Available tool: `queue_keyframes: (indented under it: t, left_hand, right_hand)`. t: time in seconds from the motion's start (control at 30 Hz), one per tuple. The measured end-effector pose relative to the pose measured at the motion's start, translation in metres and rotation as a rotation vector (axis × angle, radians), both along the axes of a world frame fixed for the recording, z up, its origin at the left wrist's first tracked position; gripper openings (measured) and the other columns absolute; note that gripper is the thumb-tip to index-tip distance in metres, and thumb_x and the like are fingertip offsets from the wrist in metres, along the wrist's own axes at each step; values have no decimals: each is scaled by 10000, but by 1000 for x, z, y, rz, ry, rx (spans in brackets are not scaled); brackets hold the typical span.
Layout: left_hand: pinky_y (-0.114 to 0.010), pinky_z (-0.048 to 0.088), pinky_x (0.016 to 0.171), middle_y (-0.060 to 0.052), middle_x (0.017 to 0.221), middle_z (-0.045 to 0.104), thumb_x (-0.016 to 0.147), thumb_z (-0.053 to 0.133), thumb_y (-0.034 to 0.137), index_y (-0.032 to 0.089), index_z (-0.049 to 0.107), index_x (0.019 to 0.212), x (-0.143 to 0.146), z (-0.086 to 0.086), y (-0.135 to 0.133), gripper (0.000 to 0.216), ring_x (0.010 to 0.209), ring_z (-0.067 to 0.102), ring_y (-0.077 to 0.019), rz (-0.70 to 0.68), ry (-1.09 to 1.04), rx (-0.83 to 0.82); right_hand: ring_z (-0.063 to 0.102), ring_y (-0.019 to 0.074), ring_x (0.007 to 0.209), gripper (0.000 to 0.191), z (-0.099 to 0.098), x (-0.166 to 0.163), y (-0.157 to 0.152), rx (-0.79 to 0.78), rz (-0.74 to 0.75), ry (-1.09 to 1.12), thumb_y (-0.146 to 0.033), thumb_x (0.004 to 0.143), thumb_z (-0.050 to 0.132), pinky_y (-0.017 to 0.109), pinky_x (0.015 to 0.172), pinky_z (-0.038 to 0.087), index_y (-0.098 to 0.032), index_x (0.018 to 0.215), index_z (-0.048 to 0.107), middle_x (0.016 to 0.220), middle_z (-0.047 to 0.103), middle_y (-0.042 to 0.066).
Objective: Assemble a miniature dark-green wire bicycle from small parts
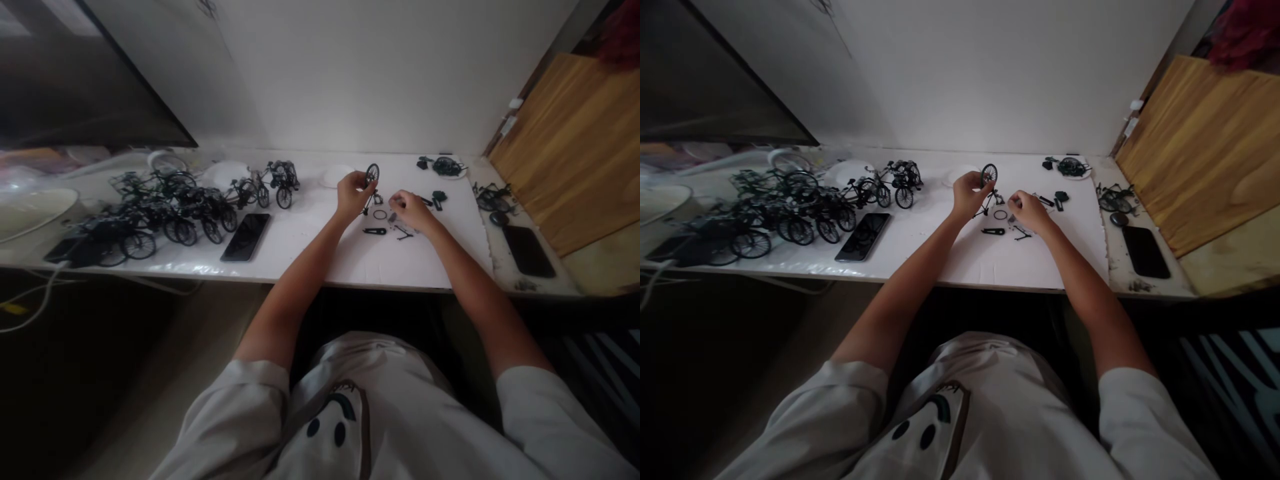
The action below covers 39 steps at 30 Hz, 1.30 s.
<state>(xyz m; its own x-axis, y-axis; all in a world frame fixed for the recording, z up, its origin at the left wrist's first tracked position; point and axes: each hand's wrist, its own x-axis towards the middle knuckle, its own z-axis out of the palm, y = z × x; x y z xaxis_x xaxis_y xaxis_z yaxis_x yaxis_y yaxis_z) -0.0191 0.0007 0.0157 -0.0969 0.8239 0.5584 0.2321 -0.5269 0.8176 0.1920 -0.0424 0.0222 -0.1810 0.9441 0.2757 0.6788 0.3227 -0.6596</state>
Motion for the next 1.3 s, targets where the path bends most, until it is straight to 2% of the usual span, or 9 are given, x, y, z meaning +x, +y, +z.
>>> queue_keyframes:
  t: [0.23,0.5,0.73,0.97,1.17,1.3]
  left_hand:
    - [-301,506,842,-46,895,718,881,804,265,204,752,916,1,0,-2,88,806,642,-169,26,85,87]
    - [-314,508,879,-41,900,710,830,808,227,211,777,985,1,0,-3,159,824,645,-181,69,97,70]
    - [-325,516,862,-42,882,716,850,812,248,204,767,997,1,-2,-3,160,806,652,-176,72,134,88]
    - [-329,536,904,-43,896,708,840,830,213,212,765,999,2,-1,-3,171,824,642,-178,59,103,58]
    - [-327,526,871,-42,886,708,856,824,224,195,777,985,1,-3,-1,140,796,651,-170,79,144,90]
    - [-329,534,829,-30,870,710,855,810,194,205,767,973,2,-7,2,126,786,671,-174,128,195,146]
  right_hand:
    - [625,206,772,192,5,1,-1,-19,-41,-51,-324,975,650,332,749,441,-183,1011,775,900,755,79]
    - [470,147,642,183,1,6,4,-55,100,-67,-325,886,742,313,682,359,-170,949,817,680,582,-20]
    - [534,164,690,238,-2,8,3,-106,123,-118,-410,802,872,324,661,378,-193,863,796,767,626,8]
    - [536,167,690,223,-1,9,3,-131,115,-142,-399,810,859,324,674,386,-190,865,800,775,634,16]
    - [522,176,697,190,-5,4,5,-33,66,-130,-359,902,767,332,697,395,-177,934,808,778,635,28]
    - [573,195,720,177,-8,-9,1,183,-19,-75,-283,937,707,335,752,473,-176,1012,826,788,627,29]
